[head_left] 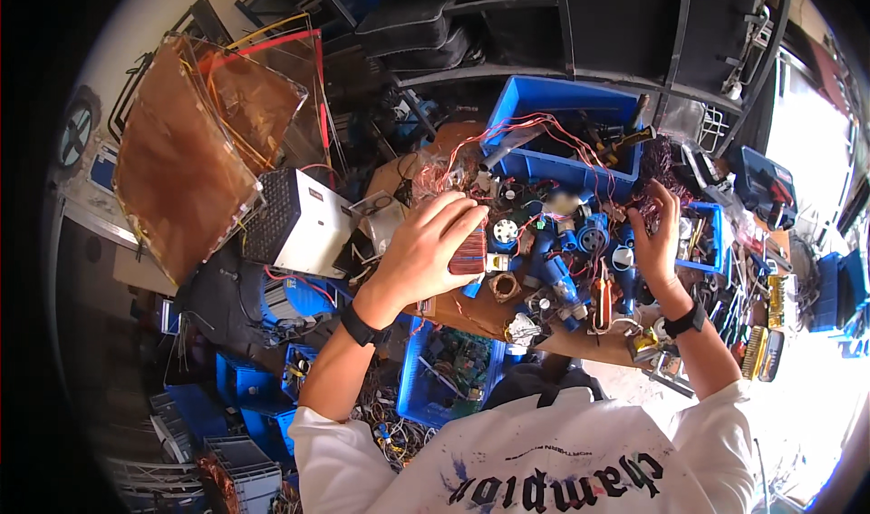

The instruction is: The person works at a cluttered workbench, handling a copper wire coil and various electronic components. They use pliers to strip insulation from wires and cut sections of the coil. The person manipulates the coil and wires with both hands, occasionally placing items into a blue bin.

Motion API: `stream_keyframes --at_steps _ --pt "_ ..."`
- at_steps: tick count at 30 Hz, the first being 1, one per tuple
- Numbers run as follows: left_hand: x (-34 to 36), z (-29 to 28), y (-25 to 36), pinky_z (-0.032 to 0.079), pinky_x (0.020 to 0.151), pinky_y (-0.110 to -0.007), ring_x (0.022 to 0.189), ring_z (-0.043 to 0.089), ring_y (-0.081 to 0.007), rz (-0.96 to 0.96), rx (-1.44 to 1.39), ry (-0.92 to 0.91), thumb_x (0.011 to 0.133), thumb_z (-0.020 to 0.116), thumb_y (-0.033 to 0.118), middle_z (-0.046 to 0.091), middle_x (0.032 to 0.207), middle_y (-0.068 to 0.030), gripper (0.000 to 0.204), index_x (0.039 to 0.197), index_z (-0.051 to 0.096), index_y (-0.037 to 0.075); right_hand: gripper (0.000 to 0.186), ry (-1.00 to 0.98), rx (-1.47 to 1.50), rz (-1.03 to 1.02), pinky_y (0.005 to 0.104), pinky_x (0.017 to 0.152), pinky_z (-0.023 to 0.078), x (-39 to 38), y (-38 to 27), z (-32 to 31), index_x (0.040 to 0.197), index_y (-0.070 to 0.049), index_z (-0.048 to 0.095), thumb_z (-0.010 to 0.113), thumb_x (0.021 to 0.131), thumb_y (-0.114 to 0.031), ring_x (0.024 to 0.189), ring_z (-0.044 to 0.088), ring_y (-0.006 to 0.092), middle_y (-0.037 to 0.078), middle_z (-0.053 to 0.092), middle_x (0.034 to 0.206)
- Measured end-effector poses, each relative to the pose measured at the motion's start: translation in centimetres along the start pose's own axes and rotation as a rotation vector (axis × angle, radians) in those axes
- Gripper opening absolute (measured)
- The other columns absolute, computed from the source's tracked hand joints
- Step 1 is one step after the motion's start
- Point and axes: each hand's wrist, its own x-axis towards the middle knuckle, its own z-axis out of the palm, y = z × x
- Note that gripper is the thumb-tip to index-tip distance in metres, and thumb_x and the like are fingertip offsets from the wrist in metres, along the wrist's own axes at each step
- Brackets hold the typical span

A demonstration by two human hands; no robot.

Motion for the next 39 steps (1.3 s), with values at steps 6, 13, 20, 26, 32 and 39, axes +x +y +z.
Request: stream_keyframes --at_steps 6,13,20,26,32,39 --pt "2.2 1.2 0.7 0.044 0.099 -0.042 0.119 0.051 -0.0307 -0.034 0.016 -0.001 0.057 0.085 0.023 0.055 0.123 -0.0138 0.081 0.128 0.049 0.006 0.082 -0.653 0.887 0.491 0.0421 0.107 0.036 -2.6 -8.9 4.8 0.147 0.001 0.021 0.066 0.089 -0.036 0.13 0.042 0.0303 0.024 0.038 0.142" --pt "4.1 3.0 1.5 0.028 0.112 -0.047 0.131 0.04 -0.0281 0.054 0.033 -0.061 0.059 0.084 0.022 0.049 0.134 -0.0127 0.084 0.132 0.045 0.004 0.087 -0.576 1.355 0.727 0.0383 0.105 0.039 -1.3 -12.5 8.8 0.146 -0.002 0.02 0.071 0.086 -0.038 0.126 0.046 0.0258 0.016 0.045 0.135" --pt "4.0 1.8 2.4 0.03 0.112 -0.047 0.139 0.031 -0.0341 0.06 -0.185 0.12 0.061 0.084 0.015 0.043 0.144 -0.0141 0.084 0.135 0.046 0.006 0.065 -0.481 1.623 0.725 0.0409 0.096 0.048 -2.0 -10.4 8.8 0.143 -0.01 0.03 0.064 0.092 -0.03 0.119 0.05 0.0215 0.01 0.049 0.129" --pt "-0.8 5.0 7.1 0.051 0.062 -0.027 0.074 0.061 -0.0171 -0.62 -0.574 0.403 0.075 0.08 0.013 0.062 0.093 -0.0088 0.038 0.105 0.058 0.002 0.066 -0.383 1.647 0.733 0.0394 0.1 0.042 -2.0 -9.6 8.9 0.135 -0.009 0.04 0.062 0.088 -0.049 0.112 0.053 0.0232 0.009 0.052 0.122" --pt "-1.4 10.0 8.0 0.054 0.074 -0.028 0.092 0.06 -0.0157 -0.786 -1.179 0.326 0.085 0.073 0.018 0.057 0.115 -0.013 0.06 0.131 0.04 -0.001 0.069 -0.431 1.606 0.52 0.0375 0.098 0.042 -1.3 -10.6 9.5 0.12 -0.004 0.046 0.047 0.089 -0.066 0.106 0.052 0.0206 0.009 0.053 0.11" --pt "-0.5 9.9 9.2 0.048 0.092 -0.035 0.11 0.055 -0.0165 -0.947 -1.639 0.563 0.089 0.067 0.016 0.055 0.122 -0.0098 0.046 0.128 0.046 0.002 0.079 -0.353 1.613 0.648 0.0438 0.112 0.031 -2.2 -11.0 9.4 0.137 -0.007 0.038 0.04 0.089 -0.069 0.132 0.041 0.0282 0.015 0.047 0.135"
